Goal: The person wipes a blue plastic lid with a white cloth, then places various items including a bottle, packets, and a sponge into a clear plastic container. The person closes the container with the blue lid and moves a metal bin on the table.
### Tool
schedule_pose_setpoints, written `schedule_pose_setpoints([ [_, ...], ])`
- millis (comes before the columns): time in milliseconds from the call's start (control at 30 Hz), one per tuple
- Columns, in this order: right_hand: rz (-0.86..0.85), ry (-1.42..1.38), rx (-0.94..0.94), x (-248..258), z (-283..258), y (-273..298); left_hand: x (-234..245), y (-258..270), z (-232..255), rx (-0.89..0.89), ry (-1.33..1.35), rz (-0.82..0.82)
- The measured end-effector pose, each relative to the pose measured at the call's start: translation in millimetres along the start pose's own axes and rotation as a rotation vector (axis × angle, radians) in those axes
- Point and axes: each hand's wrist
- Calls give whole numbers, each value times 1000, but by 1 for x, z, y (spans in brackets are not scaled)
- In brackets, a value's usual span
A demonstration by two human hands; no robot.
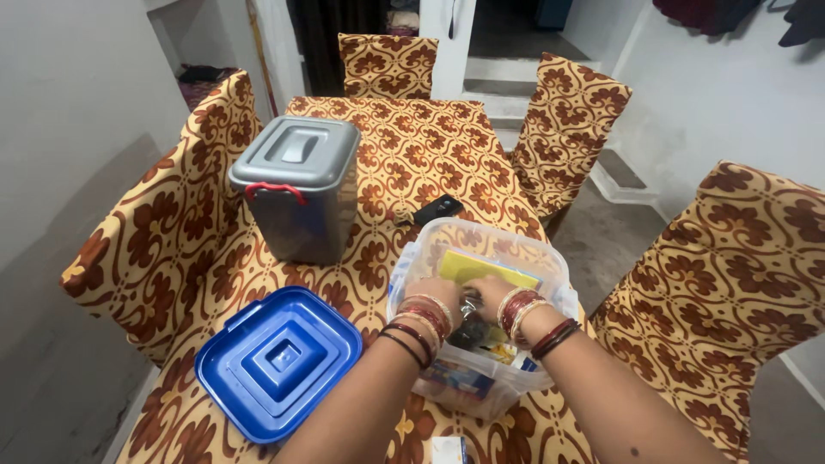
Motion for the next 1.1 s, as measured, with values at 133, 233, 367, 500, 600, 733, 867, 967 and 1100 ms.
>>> schedule_pose_setpoints([
  [133,100,-83,-57,18,-25,15,1,5,1,-124,52,144],
  [233,153,-221,-82,34,-44,28,2,16,-2,-194,191,333],
  [367,148,-328,-225,50,-65,51,7,25,-16,-293,469,363],
  [500,16,-726,-348,63,-85,77,19,28,-22,-421,490,315],
  [600,-141,-801,-326,72,-104,92,32,40,-22,-444,455,89],
  [733,-365,-711,-363,73,-130,112,34,64,-16,-279,123,-157],
  [867,-488,-682,-349,51,-150,122,7,80,-25,-142,-70,-327],
  [967,-594,-557,-291,17,-146,119,-35,76,-33,-108,-54,-416],
  [1100,-687,-267,-271,-57,-115,116,-109,70,-33,-75,31,-518],
])
Point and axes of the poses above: each hand's wrist, its own y-axis away from the middle knuckle, its own x-axis out of the back of the hand, z = x × y, and after that the axes turned 3 degrees about x, right-handed
